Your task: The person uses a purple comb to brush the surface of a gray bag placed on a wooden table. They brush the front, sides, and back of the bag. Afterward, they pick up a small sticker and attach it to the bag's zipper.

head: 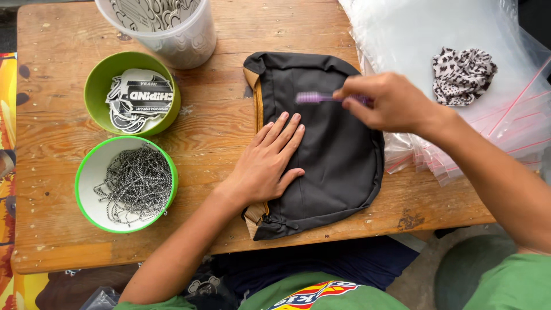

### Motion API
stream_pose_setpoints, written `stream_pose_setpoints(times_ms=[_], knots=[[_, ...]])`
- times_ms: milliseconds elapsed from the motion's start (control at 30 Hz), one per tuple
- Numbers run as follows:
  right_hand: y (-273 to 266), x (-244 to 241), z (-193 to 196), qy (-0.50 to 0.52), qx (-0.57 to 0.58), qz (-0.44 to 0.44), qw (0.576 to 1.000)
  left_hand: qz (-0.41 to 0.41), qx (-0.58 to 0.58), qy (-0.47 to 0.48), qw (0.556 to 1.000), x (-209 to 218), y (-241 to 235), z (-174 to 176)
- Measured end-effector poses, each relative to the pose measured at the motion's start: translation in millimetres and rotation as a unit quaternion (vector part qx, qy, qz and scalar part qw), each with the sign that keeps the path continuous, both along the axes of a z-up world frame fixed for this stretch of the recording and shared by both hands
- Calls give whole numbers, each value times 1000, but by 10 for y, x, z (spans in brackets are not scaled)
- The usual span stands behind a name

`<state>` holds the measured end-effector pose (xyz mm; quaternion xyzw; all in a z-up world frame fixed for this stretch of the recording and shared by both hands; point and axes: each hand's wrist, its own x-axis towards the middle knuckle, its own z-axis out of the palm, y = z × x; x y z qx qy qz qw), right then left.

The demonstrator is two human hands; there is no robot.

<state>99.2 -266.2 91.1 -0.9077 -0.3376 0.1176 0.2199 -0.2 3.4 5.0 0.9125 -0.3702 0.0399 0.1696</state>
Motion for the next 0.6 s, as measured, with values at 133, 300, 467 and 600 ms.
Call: stream_pose_setpoints(times_ms=[133, 300, 467, 600], knots=[[-207, 243, -333, -313, -127, -12, 941, 0, -6, 3, 1000, 6, 0, -12], [146, 134, -62, -120, 31, 19, 992, -2, 2, -1, 1000, 8, -1, -31], [-43, 527, -398, -316, -108, -22, 942, 0, -11, 0, 1000, -3, 3, -37], [148, 295, -86, -217, 19, -9, 976, 1, -12, -7, 1000, -9, 3, -41]])
